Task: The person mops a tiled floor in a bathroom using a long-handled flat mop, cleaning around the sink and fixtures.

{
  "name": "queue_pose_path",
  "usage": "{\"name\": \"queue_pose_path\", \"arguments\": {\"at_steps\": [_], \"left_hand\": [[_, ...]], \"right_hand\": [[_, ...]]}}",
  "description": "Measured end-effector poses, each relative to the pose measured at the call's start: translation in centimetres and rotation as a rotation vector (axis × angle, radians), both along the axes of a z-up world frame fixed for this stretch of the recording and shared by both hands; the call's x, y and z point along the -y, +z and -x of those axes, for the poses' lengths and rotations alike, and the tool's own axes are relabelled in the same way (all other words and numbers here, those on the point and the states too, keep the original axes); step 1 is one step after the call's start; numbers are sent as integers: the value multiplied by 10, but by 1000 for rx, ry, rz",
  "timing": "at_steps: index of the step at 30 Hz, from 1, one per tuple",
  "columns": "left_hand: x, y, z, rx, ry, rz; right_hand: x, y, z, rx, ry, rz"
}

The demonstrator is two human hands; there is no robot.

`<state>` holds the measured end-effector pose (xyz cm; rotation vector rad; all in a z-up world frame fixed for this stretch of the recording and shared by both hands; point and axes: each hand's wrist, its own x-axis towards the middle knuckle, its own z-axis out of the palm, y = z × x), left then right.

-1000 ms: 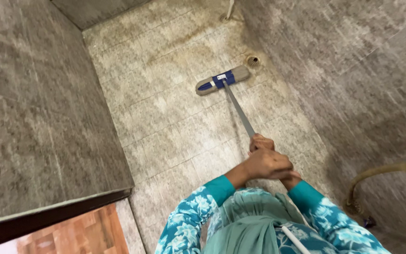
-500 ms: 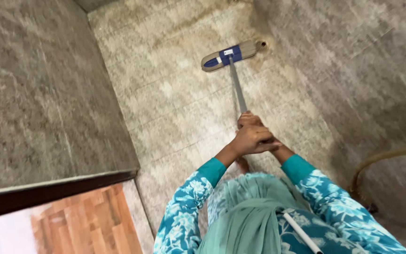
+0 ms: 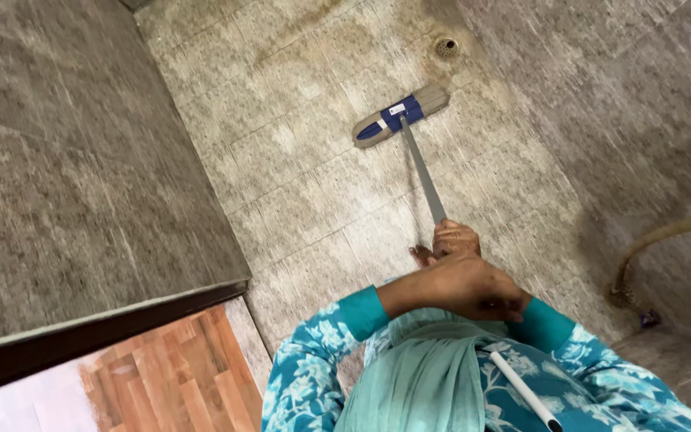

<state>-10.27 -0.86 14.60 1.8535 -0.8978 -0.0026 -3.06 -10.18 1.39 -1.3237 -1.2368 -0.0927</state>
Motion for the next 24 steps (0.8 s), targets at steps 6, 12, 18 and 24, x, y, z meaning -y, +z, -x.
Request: {"name": "queue_pose_path", "arguments": {"at_steps": [6, 12, 18, 24], "left_hand": [[-18, -5, -25, -37, -6, 108], [-24, -36, -80, 111, 169, 134], [-23, -108, -120, 267, 372, -54], [-18, -117, -93, 104, 500, -87]], "right_hand": [[-21, -5, -33, 68, 30, -75], [-34, -5, -80, -77, 54, 26], [-22, -50, -119, -262, 96, 153], [-20, -83, -115, -409, 134, 211]]}}
